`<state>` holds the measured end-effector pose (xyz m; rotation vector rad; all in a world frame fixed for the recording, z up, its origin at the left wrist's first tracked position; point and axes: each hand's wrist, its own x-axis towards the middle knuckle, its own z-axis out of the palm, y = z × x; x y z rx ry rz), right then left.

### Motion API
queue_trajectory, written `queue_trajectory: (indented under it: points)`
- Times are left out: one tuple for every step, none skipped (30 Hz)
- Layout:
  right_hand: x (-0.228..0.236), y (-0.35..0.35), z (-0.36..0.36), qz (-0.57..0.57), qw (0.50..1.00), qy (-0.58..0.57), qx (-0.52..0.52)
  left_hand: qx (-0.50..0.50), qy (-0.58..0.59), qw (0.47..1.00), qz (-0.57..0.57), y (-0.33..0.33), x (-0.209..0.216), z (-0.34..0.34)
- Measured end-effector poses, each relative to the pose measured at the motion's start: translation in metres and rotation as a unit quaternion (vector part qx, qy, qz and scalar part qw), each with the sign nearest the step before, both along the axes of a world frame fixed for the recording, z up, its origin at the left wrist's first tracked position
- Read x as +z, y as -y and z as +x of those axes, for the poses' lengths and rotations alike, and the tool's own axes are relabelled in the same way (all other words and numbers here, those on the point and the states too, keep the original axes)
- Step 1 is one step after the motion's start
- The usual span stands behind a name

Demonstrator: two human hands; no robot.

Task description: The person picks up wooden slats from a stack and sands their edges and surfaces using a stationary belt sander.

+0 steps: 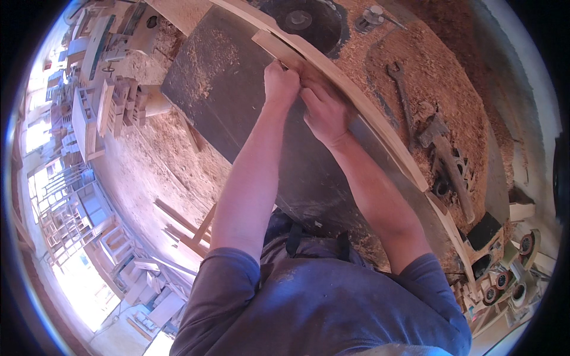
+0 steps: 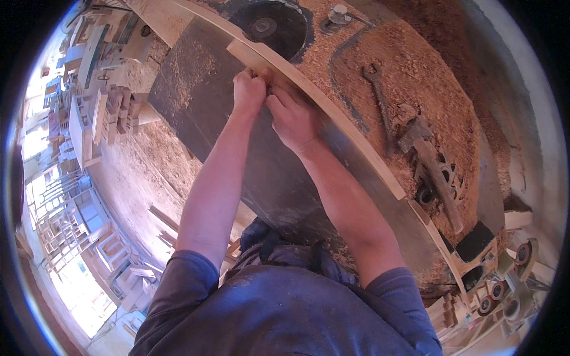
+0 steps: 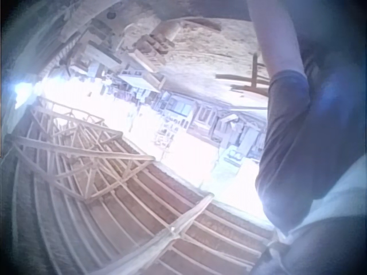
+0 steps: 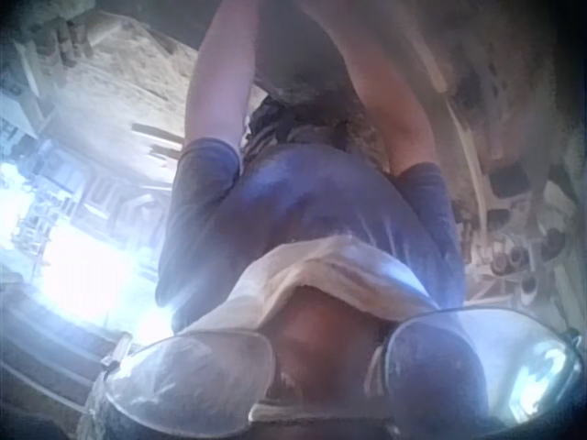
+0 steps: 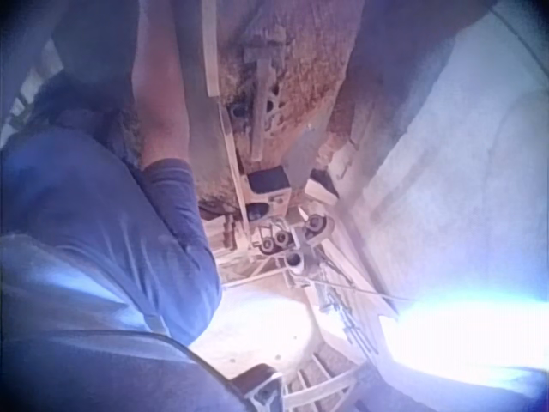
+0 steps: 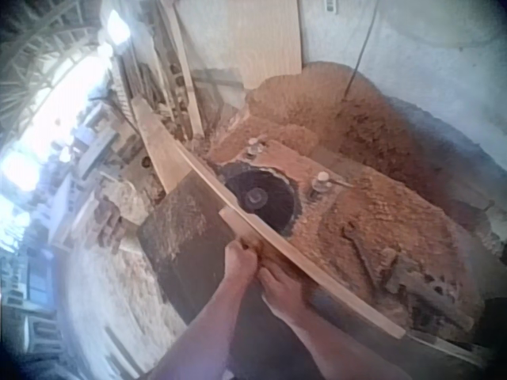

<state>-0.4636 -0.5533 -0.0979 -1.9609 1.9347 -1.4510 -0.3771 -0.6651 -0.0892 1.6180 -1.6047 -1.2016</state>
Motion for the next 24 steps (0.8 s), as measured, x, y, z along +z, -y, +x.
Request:
queue_trajectory:
  points:
    - [-0.002,0.007,0.001,-0.018,1.000,0.001,0.001,0.001,-0.001,1.000,0.006,0.005,0.001,0.001]
    - [-0.003,0.015,0.002,-0.036,0.999,0.001,0.001,0.001,-0.002,1.000,0.012,0.010,0.003,0.003]
    - [-0.004,0.023,0.003,-0.054,0.999,0.000,0.001,0.003,-0.001,1.000,0.016,0.018,0.000,0.006]
    - [-0.003,0.030,0.005,-0.060,0.998,0.002,0.001,0.005,0.000,1.000,0.020,0.028,-0.004,0.010]
    - [-0.001,0.036,0.006,-0.064,0.998,0.004,0.001,0.008,0.001,1.000,0.026,0.035,-0.005,0.012]
    - [-0.001,0.042,0.008,-0.068,0.998,0.005,0.001,0.009,-0.004,1.000,0.024,0.039,-0.006,0.015]
    - [-0.003,0.047,0.011,-0.069,0.998,0.010,-0.002,0.010,-0.009,1.000,0.022,0.044,-0.008,0.017]
    - [-0.005,0.051,0.014,-0.069,0.997,0.016,-0.004,0.011,-0.015,1.000,0.020,0.047,-0.005,0.017]
    - [-0.006,0.056,0.016,-0.069,0.997,0.021,-0.006,0.015,-0.014,0.999,0.035,0.051,-0.001,0.017]
    - [-0.007,0.062,0.018,-0.086,0.996,0.017,-0.010,0.019,-0.014,0.998,0.050,0.054,0.002,0.017]
    - [-0.005,0.069,0.018,-0.104,0.994,0.013,-0.011,0.024,-0.015,0.998,0.063,0.057,0.004,0.018]
    - [-0.004,0.075,0.019,-0.122,0.992,0.009,-0.013,0.013,0.009,0.999,0.037,0.061,0.002,0.020]
    - [-0.006,0.078,0.020,-0.113,0.994,0.010,-0.009,0.003,0.034,0.999,0.011,0.067,0.001,0.022]
    - [-0.007,0.081,0.021,-0.103,0.995,0.011,-0.004,-0.007,0.059,0.998,-0.016,0.074,-0.002,0.025]
    - [-0.007,0.084,0.023,-0.094,0.995,0.013,0.001,-0.003,0.036,0.999,-0.006,0.079,-0.005,0.028]
    - [-0.008,0.087,0.025,-0.094,0.996,0.014,0.002,0.002,0.013,1.000,0.003,0.084,-0.009,0.032]
    - [-0.007,0.091,0.026,-0.094,0.996,0.014,0.001,0.005,-0.010,1.000,0.012,0.089,-0.011,0.033]
    - [-0.006,0.095,0.028,-0.094,0.995,0.015,0.001,0.003,-0.011,1.000,0.007,0.094,-0.013,0.035]
    - [-0.006,0.098,0.029,-0.094,0.996,0.006,-0.004,0.001,-0.012,1.000,0.002,0.099,-0.015,0.036]
    - [-0.005,0.103,0.030,-0.097,0.995,-0.002,-0.010,-0.001,-0.012,1.000,-0.005,0.103,-0.015,0.037]
    - [-0.004,0.108,0.032,-0.099,0.995,-0.011,-0.014,0.004,-0.030,0.999,0.011,0.107,-0.015,0.038]
    - [-0.003,0.111,0.034,-0.085,0.996,-0.015,-0.021,0.009,-0.049,0.998,0.027,0.112,-0.014,0.040]
    - [-0.001,0.113,0.037,-0.071,0.997,-0.020,-0.026,0.014,-0.067,0.997,0.044,0.115,-0.013,0.041]
    - [0.000,0.116,0.040,-0.056,0.998,-0.025,-0.031,0.014,-0.068,0.997,0.042,0.118,-0.012,0.042]
